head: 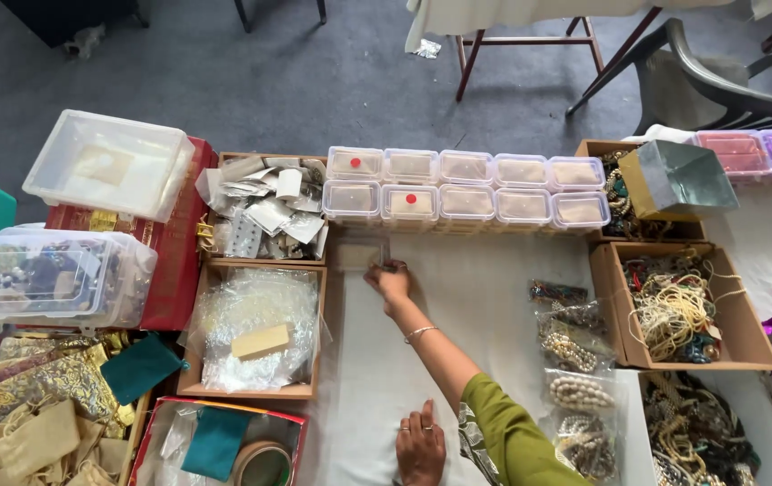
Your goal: The person sits at a table covered with various jewelry items and packaging supplies. They pick up small jewelry pieces, place them into small plastic bags, and then put the bags into small paper pouches. The person folds the pouches and places them into clear plastic containers, repeating the process with different items.
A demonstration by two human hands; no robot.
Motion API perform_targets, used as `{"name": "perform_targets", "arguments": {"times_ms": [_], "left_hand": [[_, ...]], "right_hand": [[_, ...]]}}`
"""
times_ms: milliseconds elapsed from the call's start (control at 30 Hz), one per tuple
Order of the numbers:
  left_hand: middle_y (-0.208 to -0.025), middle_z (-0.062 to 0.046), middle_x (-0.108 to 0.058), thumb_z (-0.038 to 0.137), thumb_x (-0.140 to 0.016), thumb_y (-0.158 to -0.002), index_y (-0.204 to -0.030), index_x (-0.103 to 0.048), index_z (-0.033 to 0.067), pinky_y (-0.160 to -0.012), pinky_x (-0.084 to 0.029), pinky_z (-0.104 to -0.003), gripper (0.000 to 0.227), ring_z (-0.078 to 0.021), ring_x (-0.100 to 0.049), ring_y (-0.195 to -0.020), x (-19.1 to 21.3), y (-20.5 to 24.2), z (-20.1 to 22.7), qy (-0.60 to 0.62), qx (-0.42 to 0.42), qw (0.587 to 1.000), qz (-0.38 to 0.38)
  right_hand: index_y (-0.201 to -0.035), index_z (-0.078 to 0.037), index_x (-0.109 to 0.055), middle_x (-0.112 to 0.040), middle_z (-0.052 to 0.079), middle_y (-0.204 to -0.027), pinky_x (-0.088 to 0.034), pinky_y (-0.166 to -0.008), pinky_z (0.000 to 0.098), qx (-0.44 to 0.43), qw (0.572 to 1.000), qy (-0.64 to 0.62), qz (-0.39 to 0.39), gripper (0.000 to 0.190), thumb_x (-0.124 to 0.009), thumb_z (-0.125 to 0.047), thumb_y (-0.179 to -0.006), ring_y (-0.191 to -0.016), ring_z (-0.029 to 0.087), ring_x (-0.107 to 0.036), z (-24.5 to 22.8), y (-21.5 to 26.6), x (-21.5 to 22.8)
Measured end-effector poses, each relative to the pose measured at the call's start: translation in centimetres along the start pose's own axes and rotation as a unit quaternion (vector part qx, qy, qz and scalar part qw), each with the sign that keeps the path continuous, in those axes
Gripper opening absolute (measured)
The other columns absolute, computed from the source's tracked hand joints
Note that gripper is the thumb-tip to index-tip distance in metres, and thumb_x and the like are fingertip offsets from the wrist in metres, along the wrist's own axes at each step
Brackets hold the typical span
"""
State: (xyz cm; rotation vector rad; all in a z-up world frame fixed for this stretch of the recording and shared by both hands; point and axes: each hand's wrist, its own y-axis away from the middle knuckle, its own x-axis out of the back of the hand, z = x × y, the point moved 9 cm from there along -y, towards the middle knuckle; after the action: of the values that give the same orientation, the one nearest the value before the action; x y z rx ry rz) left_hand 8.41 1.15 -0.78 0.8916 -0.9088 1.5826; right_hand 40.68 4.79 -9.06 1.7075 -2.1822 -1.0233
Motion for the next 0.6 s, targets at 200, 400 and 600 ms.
{"name": "perform_targets", "arguments": {"times_ms": [200, 400, 600], "left_hand": [[-0.098, -0.009, -0.058, 0.02, -0.065, -0.084, -0.136, -0.056, 0.0167, -0.075, -0.054, -0.043, 0.054, -0.031, -0.06, -0.09, -0.6, -0.2, -0.3, -0.004, 0.009, 1.0, -0.006], [-0.101, -0.008, -0.061, 0.02, -0.064, -0.084, -0.136, -0.056, 0.0177, -0.073, -0.055, -0.041, 0.052, -0.0297, -0.062, -0.094, 0.7, -0.3, 0.0, -0.005, 0.013, 1.0, -0.012], [-0.101, -0.007, -0.062, 0.02, -0.063, -0.089, -0.135, -0.058, 0.0192, -0.077, -0.055, -0.041, 0.047, -0.0276, -0.063, -0.096, 1.4, 0.2, 0.8, -0.022, 0.006, 1.0, -0.011]], "right_hand": [[-0.123, 0.006, -0.055, -0.066, 0.014, -0.108, -0.061, -0.087, 0.0375, -0.054, 0.993, -0.092, -0.043, 0.033, -0.063, 0.001, -0.092, -0.096, 0.028, -0.071, 2.2, -2.6, -0.6], [-0.141, -0.007, -0.048, -0.067, 0.014, -0.124, -0.056, -0.099, 0.0371, -0.085, 0.986, -0.064, -0.132, 0.045, -0.056, -0.011, -0.097, -0.114, 0.027, -0.067, 1.9, 6.1, 5.4], [-0.132, -0.009, -0.06, -0.072, 0.008, -0.123, -0.056, -0.093, 0.0331, 0.0, 0.991, 0.127, -0.049, 0.036, -0.06, -0.018, -0.097, -0.109, 0.018, -0.07, 0.4, 15.7, 23.1]]}}
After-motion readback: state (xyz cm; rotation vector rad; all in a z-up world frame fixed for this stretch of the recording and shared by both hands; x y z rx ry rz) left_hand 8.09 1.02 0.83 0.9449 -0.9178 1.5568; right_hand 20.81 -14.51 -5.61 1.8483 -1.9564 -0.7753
